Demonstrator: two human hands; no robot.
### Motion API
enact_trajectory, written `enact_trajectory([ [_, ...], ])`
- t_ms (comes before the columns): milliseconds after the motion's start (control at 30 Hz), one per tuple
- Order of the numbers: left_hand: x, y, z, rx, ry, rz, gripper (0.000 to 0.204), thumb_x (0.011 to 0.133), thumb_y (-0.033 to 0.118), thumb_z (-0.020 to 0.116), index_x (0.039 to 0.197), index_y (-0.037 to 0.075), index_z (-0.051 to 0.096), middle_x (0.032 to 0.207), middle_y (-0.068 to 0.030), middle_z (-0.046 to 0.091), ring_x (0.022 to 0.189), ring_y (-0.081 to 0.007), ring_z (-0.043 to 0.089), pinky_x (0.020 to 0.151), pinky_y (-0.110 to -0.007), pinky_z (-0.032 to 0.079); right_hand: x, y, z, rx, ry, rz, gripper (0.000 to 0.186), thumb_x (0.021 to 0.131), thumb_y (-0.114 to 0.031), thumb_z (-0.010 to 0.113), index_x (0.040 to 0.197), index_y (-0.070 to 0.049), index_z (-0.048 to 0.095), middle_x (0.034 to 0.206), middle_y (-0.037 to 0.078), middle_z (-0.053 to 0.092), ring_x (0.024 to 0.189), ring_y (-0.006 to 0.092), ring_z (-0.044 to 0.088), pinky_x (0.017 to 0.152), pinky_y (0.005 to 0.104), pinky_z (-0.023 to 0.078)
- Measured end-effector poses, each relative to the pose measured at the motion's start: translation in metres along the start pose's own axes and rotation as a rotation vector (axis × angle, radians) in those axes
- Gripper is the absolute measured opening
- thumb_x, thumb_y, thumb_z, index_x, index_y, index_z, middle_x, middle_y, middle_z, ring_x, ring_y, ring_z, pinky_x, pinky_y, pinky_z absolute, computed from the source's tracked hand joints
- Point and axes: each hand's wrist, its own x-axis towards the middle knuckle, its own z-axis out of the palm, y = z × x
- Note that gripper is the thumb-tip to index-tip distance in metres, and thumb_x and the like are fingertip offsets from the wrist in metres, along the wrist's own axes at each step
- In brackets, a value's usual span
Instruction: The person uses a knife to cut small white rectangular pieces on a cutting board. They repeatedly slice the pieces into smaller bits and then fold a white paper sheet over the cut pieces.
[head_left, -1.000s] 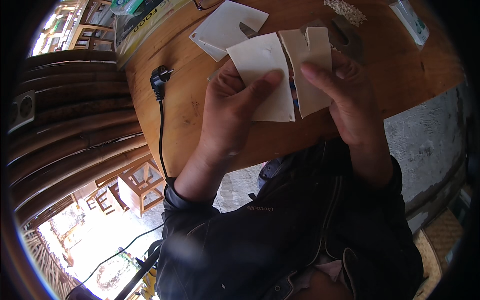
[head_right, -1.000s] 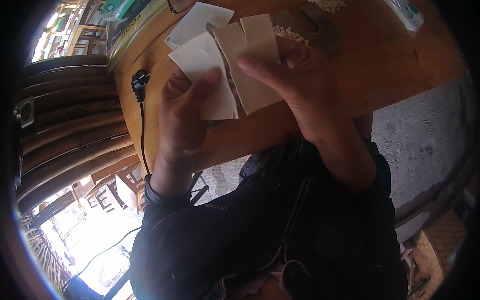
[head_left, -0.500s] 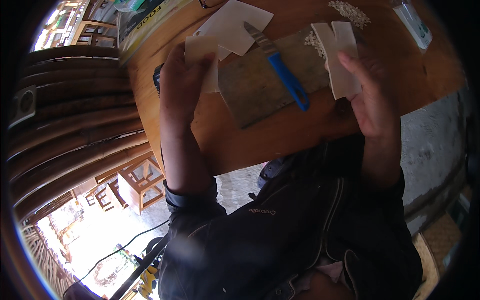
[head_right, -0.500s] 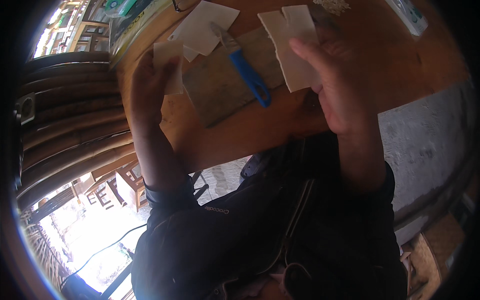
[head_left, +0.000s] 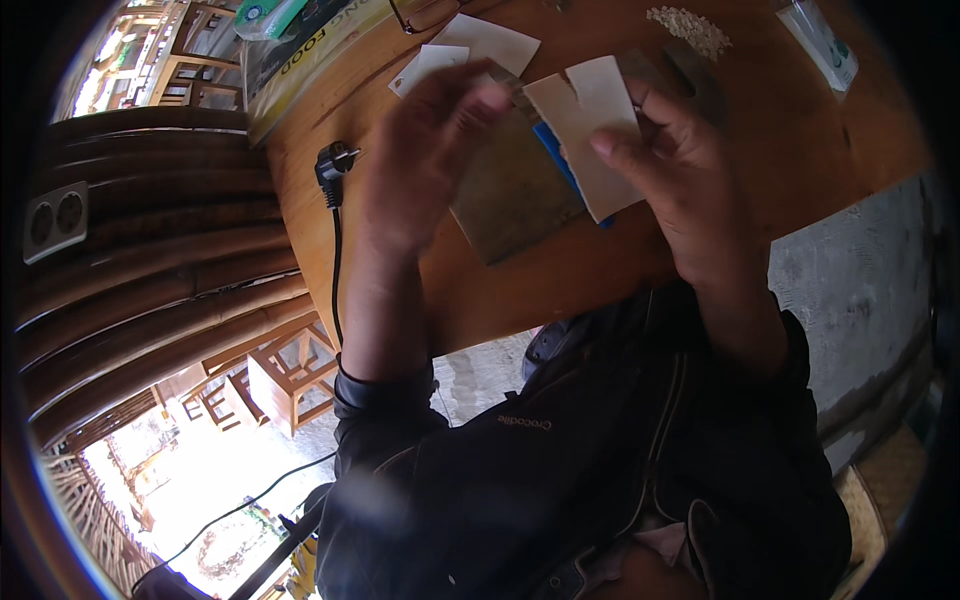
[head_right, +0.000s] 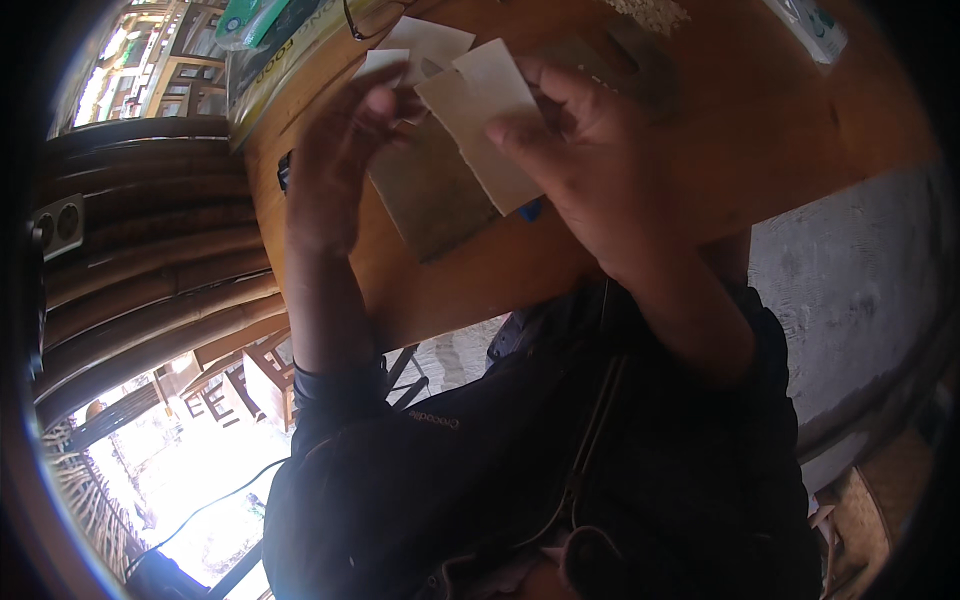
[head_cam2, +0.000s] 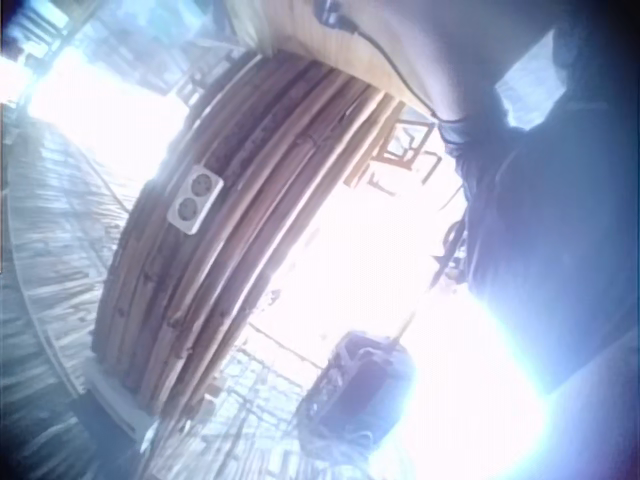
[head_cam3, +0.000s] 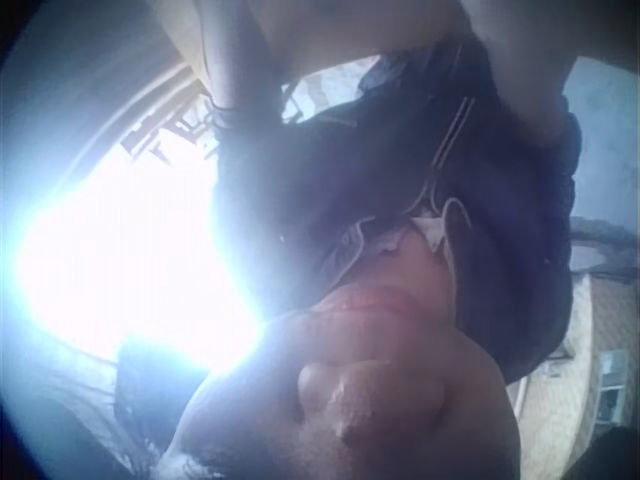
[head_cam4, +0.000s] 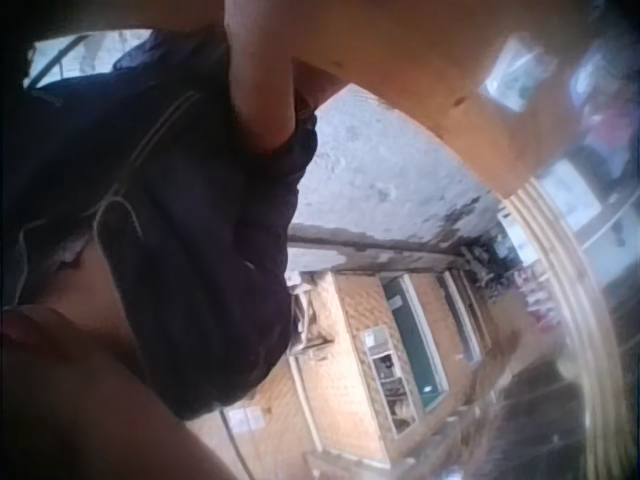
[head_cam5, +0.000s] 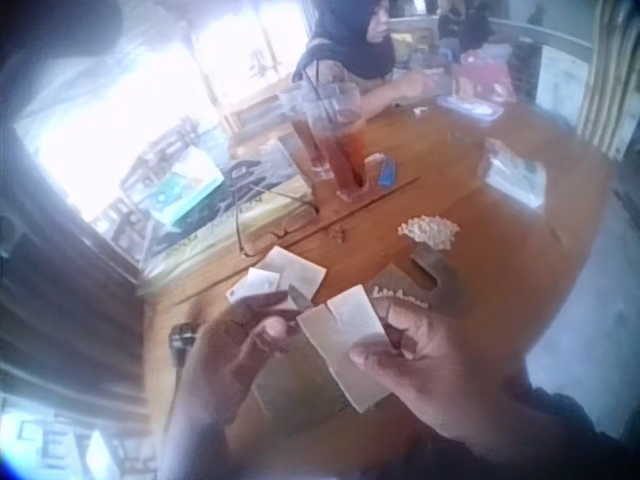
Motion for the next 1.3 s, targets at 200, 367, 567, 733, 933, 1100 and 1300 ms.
enact_trajectory([
  [200, -0.021, 0.002, 0.01, -0.278, -0.151, -0.265, 0.03, 0.098, 0.018, 0.073, 0.121, -0.001, 0.069, 0.107, -0.0075, 0.075, 0.092, -0.0125, 0.072, 0.077, -0.026, 0.059, 0.004, 0.009, 0.021, -0.342, 0.04, -0.195, 0.038, 0.098, -0.011, 0.068, 0.134, 0.002, 0.062, 0.106, 0.016, 0.074, 0.093, 0.0192, 0.072, 0.083, 0.0321, 0.057],
  [367, -0.015, -0.004, -0.011, -0.27, 0.002, -0.317, 0.031, 0.098, 0.017, 0.073, 0.124, 0.001, 0.069, 0.106, -0.0069, 0.075, 0.089, -0.0122, 0.072, 0.073, -0.025, 0.059, 0.001, 0.006, 0.015, -1.135, 0.138, -0.472, 0.037, 0.096, -0.02, 0.071, 0.128, -0.002, 0.066, 0.101, 0.016, 0.07, 0.097, 0.0284, 0.069, 0.084, 0.0405, 0.055],
  [567, -0.012, -0.012, -0.023, -0.304, 0.078, -0.316, 0.032, 0.099, 0.018, 0.072, 0.126, 0.001, 0.069, 0.105, -0.0067, 0.076, 0.086, -0.0125, 0.072, 0.069, -0.025, 0.058, -0.008, 0.016, 0.034, -1.451, 0.104, -0.424, 0.033, 0.092, -0.017, 0.07, 0.122, -0.004, 0.068, 0.092, 0.01, 0.06, 0.093, 0.0266, 0.062, 0.079, 0.0407, 0.053],
  [733, -0.012, -0.008, -0.023, -0.321, 0.102, -0.319, 0.033, 0.099, 0.016, 0.071, 0.127, 0.0, 0.067, 0.107, -0.0074, 0.075, 0.086, -0.013, 0.073, 0.07, -0.025, 0.059, -0.009, 0.022, 0.036, -1.61, 0.153, -0.434, 0.03, 0.09, -0.014, 0.068, 0.119, -0.003, 0.068, 0.092, 0.01, 0.061, 0.089, 0.0255, 0.063, 0.078, 0.0391, 0.053],
  [933, -0.014, -0.009, -0.006, -0.328, -0.017, -0.335, 0.04, 0.098, 0.013, 0.071, 0.132, -0.003, 0.059, 0.111, -0.0117, 0.073, 0.093, -0.0176, 0.074, 0.077, -0.028, 0.062, -0.008, 0.017, 0.02, -1.453, 0.129, -0.328, 0.034, 0.092, -0.01, 0.067, 0.124, 0.0, 0.064, 0.1, 0.017, 0.065, 0.095, 0.0338, 0.067, 0.083, 0.0446, 0.055],
  [1100, -0.017, -0.016, 0.021, -0.463, -0.058, -0.309, 0.056, 0.095, 0.007, 0.073, 0.143, -0.004, 0.046, 0.114, -0.0159, 0.072, 0.101, -0.0227, 0.074, 0.082, -0.031, 0.064, -0.017, -0.006, -0.014, -1.004, 0.113, -0.161, 0.035, 0.106, -0.018, 0.056, 0.138, -0.004, 0.061, 0.129, 0.021, 0.068, 0.12, 0.0308, 0.067, 0.099, 0.0394, 0.053],
  [1300, -0.025, -0.01, 0.031, -0.19, 0.039, -0.28, 0.074, 0.091, 0.01, 0.08, 0.151, 0.003, 0.038, 0.103, -0.0151, 0.073, 0.095, -0.022, 0.075, 0.078, -0.032, 0.063, -0.024, -0.023, -0.037, -0.682, 0.166, -0.101, 0.045, 0.107, -0.025, 0.059, 0.147, -0.004, 0.057, 0.112, 0.01, 0.073, 0.1, 0.0152, 0.068, 0.091, 0.0294, 0.052],
])
